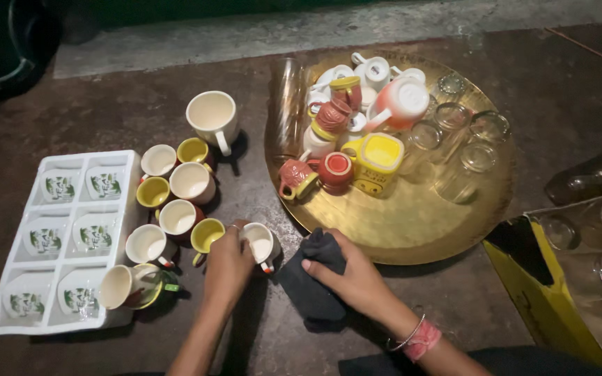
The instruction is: The person wipes various cups and mugs using a dark cloth and places them onto the floor and a large metal tray.
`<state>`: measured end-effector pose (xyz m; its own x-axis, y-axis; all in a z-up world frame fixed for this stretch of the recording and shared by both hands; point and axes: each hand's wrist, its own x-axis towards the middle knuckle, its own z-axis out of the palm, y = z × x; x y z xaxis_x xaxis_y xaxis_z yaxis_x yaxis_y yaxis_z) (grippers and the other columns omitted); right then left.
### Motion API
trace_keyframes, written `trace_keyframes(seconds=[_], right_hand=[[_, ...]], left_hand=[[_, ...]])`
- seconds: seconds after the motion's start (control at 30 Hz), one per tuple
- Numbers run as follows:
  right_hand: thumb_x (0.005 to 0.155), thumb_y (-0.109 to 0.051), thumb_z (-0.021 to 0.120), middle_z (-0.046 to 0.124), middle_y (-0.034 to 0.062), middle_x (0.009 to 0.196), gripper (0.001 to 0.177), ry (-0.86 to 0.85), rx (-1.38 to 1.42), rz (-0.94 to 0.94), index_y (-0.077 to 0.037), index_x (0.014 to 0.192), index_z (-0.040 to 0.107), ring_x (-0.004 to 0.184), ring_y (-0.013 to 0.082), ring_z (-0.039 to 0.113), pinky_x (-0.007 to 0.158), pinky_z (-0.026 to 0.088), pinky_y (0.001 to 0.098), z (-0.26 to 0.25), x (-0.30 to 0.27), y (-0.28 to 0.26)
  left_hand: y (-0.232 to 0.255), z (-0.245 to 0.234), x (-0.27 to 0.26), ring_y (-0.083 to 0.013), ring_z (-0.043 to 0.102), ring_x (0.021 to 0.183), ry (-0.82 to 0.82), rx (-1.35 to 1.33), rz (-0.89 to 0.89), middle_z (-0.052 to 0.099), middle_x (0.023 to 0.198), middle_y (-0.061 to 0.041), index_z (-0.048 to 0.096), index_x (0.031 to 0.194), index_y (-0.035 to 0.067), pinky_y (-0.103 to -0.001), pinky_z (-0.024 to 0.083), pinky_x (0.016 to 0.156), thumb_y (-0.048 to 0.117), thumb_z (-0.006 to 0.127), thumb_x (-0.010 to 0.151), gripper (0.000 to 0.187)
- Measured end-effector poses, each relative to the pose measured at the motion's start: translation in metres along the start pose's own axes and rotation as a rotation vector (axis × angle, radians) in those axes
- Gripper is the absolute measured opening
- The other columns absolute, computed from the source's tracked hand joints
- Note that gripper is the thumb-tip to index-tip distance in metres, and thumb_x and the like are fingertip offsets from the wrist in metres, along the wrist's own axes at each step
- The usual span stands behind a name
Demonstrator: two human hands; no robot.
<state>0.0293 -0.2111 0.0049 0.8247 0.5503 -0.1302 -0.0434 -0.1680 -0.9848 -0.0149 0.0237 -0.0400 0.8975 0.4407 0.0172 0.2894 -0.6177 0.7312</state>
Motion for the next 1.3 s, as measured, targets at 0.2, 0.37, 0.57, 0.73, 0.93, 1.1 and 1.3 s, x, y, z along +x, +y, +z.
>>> trace_keyframes(seconds=[0.2,0.37,0.57,0.73,0.93,1.1,1.3], right_hand=[[0.086,-0.022,0.077,0.070,0.0026,0.102,0.039,0.020,-0.015,0.023,-0.008,0.119,0.061,0.097,0.0106,0.065,0.089,0.054,0.0283,0.000,0.002,0.006],[0.086,-0.023,0.078,0.071,0.0020,0.107,0.042,0.009,-0.029,0.011,-0.009,0.123,0.063,0.103,0.0107,0.066,0.094,0.052,0.0283,0.000,0.003,0.022],[0.085,-0.024,0.078,0.073,0.0021,0.109,0.043,-0.019,-0.055,0.030,-0.008,0.123,0.065,0.104,0.0107,0.066,0.094,0.051,0.0278,0.000,0.006,0.032],[0.085,-0.023,0.078,0.072,0.0015,0.106,0.042,-0.025,-0.054,0.058,-0.008,0.122,0.065,0.101,0.0098,0.066,0.093,0.052,0.0269,0.001,0.004,0.029],[0.083,-0.021,0.080,0.072,0.0021,0.105,0.044,-0.017,0.007,0.109,-0.008,0.122,0.065,0.099,0.0098,0.065,0.092,0.053,0.0273,0.001,0.005,0.034],[0.082,-0.022,0.082,0.072,0.0031,0.107,0.046,-0.017,0.009,0.120,-0.006,0.122,0.065,0.101,0.0105,0.065,0.094,0.051,0.0277,0.002,0.006,0.042],[0.079,-0.022,0.083,0.074,0.0023,0.113,0.060,0.007,-0.025,0.125,-0.009,0.133,0.061,0.109,0.0119,0.067,0.101,0.049,0.0285,0.000,0.010,0.061]], left_hand=[[0.008,-0.002,0.002,-0.0442,0.070,0.090,0.039,0.028,0.000,0.070,0.093,-0.028,0.066,0.121,0.007,-0.051,0.053,0.076,0.006,0.059,0.090,0.032],[0.012,0.014,-0.001,-0.0436,0.070,0.092,-0.012,-0.045,0.040,0.071,0.094,-0.026,0.066,0.120,0.009,-0.050,0.054,0.076,0.007,0.059,0.092,0.028],[-0.002,0.008,0.006,-0.0444,0.067,0.097,0.177,-0.086,0.160,0.065,0.109,-0.024,0.061,0.120,0.004,-0.049,0.054,0.080,-0.003,0.053,0.091,0.031],[0.014,0.003,0.006,-0.0374,0.069,0.099,0.024,-0.216,-0.107,0.059,0.122,-0.018,0.055,0.128,0.008,-0.041,0.061,0.075,-0.007,0.048,0.088,0.043],[0.022,0.001,0.001,-0.0413,0.065,0.106,0.031,-0.094,-0.010,0.059,0.124,-0.020,0.055,0.132,0.011,-0.044,0.057,0.084,-0.013,0.058,0.078,0.058],[0.021,0.001,0.002,-0.0459,0.061,0.110,0.081,0.004,0.081,0.056,0.129,-0.021,0.052,0.136,0.011,-0.049,0.051,0.091,-0.018,0.057,0.077,0.066],[0.025,-0.005,0.000,-0.0467,0.063,0.106,0.054,0.047,0.078,0.049,0.136,-0.019,0.053,0.137,0.011,-0.050,0.052,0.084,-0.014,0.061,0.065,0.076]])
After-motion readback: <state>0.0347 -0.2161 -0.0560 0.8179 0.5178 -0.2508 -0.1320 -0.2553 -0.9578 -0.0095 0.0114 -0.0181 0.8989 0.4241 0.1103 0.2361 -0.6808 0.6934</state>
